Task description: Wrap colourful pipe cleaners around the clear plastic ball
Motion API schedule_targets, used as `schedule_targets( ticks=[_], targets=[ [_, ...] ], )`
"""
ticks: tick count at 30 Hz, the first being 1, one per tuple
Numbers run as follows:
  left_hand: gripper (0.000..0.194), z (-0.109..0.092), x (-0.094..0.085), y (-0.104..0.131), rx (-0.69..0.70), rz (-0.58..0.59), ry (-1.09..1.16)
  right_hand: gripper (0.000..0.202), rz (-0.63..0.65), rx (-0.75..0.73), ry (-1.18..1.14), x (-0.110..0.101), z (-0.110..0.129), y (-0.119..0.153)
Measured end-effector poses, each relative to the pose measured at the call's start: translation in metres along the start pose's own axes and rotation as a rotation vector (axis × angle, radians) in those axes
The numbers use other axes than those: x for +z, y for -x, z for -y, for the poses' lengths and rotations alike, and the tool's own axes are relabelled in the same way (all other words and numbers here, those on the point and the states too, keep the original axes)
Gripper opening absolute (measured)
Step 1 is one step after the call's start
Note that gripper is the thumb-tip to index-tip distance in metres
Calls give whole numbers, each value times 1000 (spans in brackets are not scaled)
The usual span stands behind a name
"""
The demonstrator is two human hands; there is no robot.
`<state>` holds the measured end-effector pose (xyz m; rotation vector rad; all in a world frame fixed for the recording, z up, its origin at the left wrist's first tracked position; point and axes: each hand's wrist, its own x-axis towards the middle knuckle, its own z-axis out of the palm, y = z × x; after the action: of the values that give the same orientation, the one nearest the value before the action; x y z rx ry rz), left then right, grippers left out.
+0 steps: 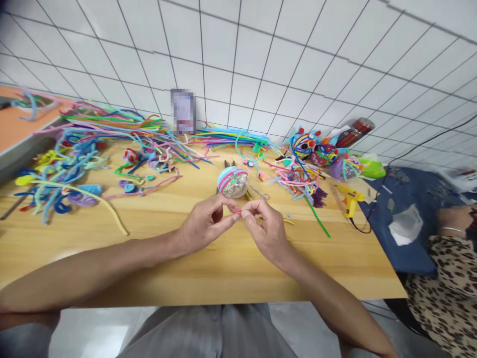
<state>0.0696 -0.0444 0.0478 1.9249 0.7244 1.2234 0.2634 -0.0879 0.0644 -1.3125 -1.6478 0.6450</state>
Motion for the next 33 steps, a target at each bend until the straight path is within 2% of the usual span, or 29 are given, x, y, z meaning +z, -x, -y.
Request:
schedule_targets(
  ticks=[2, 5, 8, 11, 15, 18, 24, 30, 33],
  targets=[
    [4, 6, -4, -4, 84, 13, -73, 13, 16, -16, 61, 0, -1, -8],
    [8, 14, -8, -7, 137, 27, -107, 5, 40, -131, 148, 1, -2, -19],
    [10, 21, -10, -8, 107, 25, -81, 6, 82, -258, 222, 0, -4, -30],
    [12, 26, -10, -6, 83, 5, -50, 9, 125, -301, 264, 1, -6, -35],
    [12, 31, -8, -2, 73, -22, -27, 13, 111, -339, 254, 8, -12, -34],
    [13, 33, -8, 1, 57, -21, -22, 14, 116, -324, 239, 12, -17, -31],
    [16, 39, -11, 0, -14, -4, -26, 11, 158, -194, 200, 7, -20, -34],
    [11, 43, -9, 3, -46, 28, -12, 13, 175, -250, 240, 7, -20, -37],
    [9, 40, -7, 5, -105, 37, 21, 12, 202, -243, 223, 9, -24, -35]
  ],
)
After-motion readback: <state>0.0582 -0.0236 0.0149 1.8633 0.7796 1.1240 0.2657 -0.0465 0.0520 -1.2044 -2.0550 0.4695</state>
